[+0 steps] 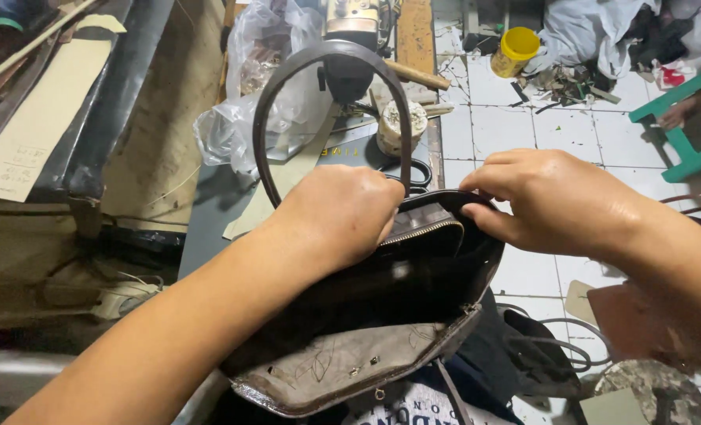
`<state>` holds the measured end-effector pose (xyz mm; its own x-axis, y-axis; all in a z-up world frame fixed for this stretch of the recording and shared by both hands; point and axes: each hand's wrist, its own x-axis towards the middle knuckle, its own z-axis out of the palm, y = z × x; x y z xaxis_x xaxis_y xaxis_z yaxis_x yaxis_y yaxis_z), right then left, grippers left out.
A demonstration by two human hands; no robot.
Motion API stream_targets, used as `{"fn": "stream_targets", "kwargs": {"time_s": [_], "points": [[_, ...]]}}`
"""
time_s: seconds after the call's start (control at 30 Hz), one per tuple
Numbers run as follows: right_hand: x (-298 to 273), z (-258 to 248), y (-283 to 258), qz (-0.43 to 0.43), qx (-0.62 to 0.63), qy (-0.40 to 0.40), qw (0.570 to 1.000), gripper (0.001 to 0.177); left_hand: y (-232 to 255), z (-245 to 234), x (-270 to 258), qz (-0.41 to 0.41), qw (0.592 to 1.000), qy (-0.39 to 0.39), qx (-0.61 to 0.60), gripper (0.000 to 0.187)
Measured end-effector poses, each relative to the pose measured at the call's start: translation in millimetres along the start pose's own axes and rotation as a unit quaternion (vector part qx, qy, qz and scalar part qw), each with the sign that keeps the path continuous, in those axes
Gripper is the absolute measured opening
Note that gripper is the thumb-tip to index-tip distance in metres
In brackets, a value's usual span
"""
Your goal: Inspecting the interior lining and zipper of a leather handbag
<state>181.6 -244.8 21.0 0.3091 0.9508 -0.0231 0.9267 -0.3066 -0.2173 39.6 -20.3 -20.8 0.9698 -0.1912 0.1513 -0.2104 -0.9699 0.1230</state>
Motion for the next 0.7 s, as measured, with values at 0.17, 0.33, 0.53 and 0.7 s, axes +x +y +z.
{"fn": "stream_targets", "kwargs": {"time_s": [0.17, 0.33, 0.53, 0.7], "points": [[0, 4, 2, 0.036, 0.004, -0.005, 0.999, 0.018, 6, -13, 4, -0.028, 0.998, -0.049, -0.003, 0.019], [3, 12, 6, -0.055, 0.025, 0.038, 0.997, 0.024, 8, -6, 8, -0.021, 0.999, -0.032, 0.01, 0.031], [3, 12, -1, -0.082, -0.003, 0.059, 0.995, 0.012, 5, 5, 10, 0.001, 1.0, 0.008, -0.007, 0.02], [8, 12, -8, -0.154, -0.026, 0.112, 0.981, 0.02, 1, 8, 9, 0.026, 0.999, 0.006, 0.027, 0.01]]}}
